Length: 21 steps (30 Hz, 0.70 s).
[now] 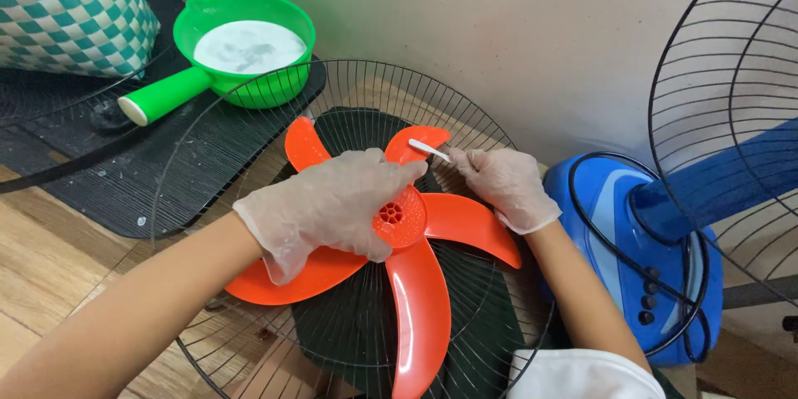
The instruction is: Cleaning the blades and grill of an electric fan using a toothbrush and soapy water.
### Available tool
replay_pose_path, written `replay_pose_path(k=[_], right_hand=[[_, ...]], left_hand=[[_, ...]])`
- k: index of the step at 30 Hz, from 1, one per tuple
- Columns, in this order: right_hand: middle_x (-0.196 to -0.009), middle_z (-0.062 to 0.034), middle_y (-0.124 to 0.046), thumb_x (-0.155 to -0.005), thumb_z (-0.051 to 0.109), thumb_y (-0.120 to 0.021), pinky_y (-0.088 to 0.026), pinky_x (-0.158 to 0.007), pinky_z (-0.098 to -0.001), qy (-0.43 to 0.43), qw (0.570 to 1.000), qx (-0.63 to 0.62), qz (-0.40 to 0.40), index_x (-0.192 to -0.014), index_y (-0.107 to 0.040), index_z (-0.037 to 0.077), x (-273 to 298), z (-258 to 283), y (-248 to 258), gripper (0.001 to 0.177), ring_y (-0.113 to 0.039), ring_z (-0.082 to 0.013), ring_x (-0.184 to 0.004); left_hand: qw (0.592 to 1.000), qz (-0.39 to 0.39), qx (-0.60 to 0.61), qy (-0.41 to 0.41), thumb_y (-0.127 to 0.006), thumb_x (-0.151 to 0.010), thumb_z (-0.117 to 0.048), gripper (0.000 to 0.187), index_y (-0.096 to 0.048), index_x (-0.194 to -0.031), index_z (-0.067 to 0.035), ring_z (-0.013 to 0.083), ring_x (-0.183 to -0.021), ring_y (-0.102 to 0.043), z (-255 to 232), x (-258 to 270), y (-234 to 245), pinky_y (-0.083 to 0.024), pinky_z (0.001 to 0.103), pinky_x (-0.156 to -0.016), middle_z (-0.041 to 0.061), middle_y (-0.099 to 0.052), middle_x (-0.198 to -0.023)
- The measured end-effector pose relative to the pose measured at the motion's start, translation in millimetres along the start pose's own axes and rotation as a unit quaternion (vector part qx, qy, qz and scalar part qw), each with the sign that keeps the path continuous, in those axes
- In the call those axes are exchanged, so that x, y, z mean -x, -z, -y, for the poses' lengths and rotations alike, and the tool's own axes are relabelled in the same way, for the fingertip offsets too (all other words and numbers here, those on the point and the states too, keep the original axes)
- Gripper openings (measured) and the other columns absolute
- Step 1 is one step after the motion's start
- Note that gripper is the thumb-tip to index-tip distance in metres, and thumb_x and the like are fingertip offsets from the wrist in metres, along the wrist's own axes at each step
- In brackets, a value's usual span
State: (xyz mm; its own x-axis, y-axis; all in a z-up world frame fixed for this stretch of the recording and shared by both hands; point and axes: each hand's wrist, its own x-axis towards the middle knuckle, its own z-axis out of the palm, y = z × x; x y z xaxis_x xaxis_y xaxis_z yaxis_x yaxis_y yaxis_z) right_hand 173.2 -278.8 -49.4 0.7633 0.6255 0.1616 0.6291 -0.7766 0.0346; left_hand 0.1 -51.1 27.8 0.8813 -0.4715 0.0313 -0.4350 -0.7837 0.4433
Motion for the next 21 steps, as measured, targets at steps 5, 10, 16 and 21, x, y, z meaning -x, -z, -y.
replay_pose_path(k=[5,10,16,21], right_hand=[[-0.067,-0.0161,-0.068,-0.105,0.053,-0.041,-0.054,-0.062,-0.0503,0.012,1.000,0.000,0.025,-0.087,-0.075,0.017,-2,-6,-7,0.053,-0.069,-0.0384,-0.069],[-0.067,-0.0167,-0.068,-0.105,0.054,-0.039,-0.054,-0.061,-0.0510,0.012,0.999,-0.009,0.041,-0.091,-0.075,0.019,-3,-6,-6,0.052,-0.069,-0.0393,-0.067],[-0.064,-0.0164,-0.067,-0.104,0.053,-0.037,-0.055,-0.061,-0.0485,-0.035,0.993,-0.067,0.090,-0.096,-0.075,0.022,5,11,23,0.050,-0.069,-0.0389,-0.061],[-0.064,-0.0164,-0.066,-0.105,0.053,-0.039,-0.053,-0.062,-0.0498,0.028,0.997,-0.057,0.050,-0.091,-0.075,0.018,1,-2,9,0.052,-0.067,-0.0393,-0.065]], left_hand=[[0.996,0.014,-0.054,0.076,-0.088,-0.055,-0.032,0.070,-0.060,-0.110,0.001,0.0395,-0.086,-0.068,-15,-10,6,-0.055,0.049,-0.077,0.020,-0.070,-0.087],[0.995,-0.034,-0.087,0.036,-0.089,-0.051,-0.035,0.061,-0.058,-0.090,0.000,0.0405,-0.074,-0.067,-15,-20,-11,-0.054,0.049,-0.071,0.018,-0.068,-0.079],[0.980,-0.076,-0.165,0.080,-0.085,-0.053,-0.042,0.060,-0.060,-0.090,-0.002,0.0342,-0.079,-0.062,-23,-17,-30,-0.045,0.043,-0.074,0.014,-0.066,-0.083],[0.971,-0.094,-0.179,0.129,-0.083,-0.059,-0.053,0.065,-0.060,-0.093,-0.002,0.0334,-0.081,-0.059,-26,-11,-27,-0.041,0.045,-0.075,0.014,-0.064,-0.085]])
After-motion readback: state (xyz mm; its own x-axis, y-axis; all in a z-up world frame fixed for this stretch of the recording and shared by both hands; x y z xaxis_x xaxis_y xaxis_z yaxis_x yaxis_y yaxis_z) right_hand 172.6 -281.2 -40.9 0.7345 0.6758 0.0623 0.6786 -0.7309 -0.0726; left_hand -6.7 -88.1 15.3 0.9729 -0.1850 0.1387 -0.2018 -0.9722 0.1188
